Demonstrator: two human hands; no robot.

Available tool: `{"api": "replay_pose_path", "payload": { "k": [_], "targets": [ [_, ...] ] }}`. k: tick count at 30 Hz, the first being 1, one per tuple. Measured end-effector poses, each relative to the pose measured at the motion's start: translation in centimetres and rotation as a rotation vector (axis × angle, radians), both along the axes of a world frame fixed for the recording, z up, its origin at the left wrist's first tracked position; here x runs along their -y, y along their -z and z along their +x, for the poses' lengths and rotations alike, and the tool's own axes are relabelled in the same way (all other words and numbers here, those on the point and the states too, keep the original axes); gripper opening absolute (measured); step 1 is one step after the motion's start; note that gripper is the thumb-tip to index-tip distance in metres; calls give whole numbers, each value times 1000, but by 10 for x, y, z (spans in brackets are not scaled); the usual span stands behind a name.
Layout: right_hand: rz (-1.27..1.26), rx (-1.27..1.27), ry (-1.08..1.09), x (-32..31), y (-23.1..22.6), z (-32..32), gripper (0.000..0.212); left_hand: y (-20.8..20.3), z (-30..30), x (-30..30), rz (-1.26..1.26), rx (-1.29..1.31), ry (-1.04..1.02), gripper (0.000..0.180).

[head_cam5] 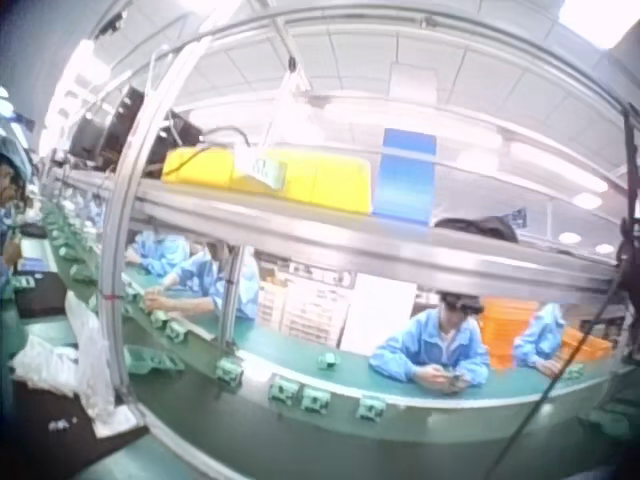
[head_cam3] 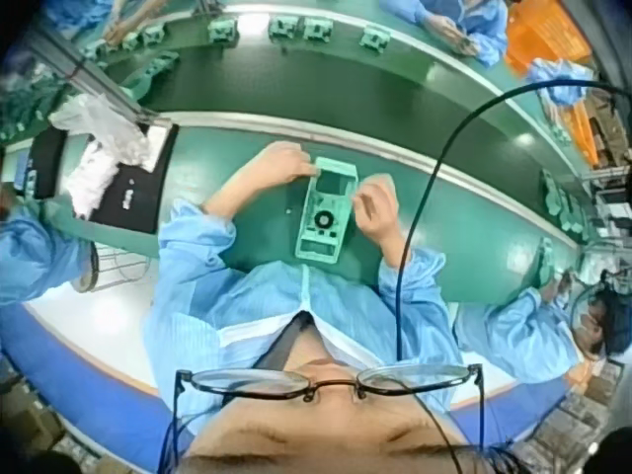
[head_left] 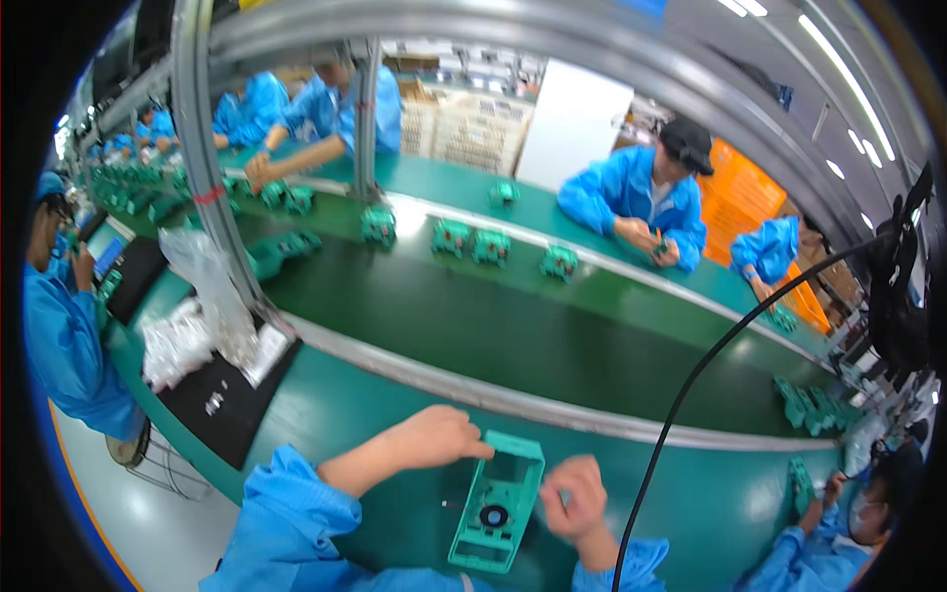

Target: The person assembles small electronic components by hand, inserting circuit board components and electronic parts into a green plastic housing and securing them with screws.

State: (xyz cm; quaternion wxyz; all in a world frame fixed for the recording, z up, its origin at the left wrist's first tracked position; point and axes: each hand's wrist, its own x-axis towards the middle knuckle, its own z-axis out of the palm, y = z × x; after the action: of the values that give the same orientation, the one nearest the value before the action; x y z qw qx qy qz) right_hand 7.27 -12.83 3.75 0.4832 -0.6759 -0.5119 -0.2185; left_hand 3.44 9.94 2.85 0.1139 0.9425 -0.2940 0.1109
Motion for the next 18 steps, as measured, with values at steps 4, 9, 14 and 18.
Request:
{"api": "replay_pose_path", "payload": {
  "k": [4,9,14,18],
  "targets": [
    [-444,-74,185,23,5,7,13,23,14,27,-12,192,55,23],
    [-803,-22,236,28,5,18,11,43,20,36,-134,382,23,24],
    [-1071,-18,134,16,-10,29,9,49,17,38,-178,409,10,20],
    [-1148,-7,113,9,-9,31,6,51,19,42,-229,486,9,17]
  ]
}}
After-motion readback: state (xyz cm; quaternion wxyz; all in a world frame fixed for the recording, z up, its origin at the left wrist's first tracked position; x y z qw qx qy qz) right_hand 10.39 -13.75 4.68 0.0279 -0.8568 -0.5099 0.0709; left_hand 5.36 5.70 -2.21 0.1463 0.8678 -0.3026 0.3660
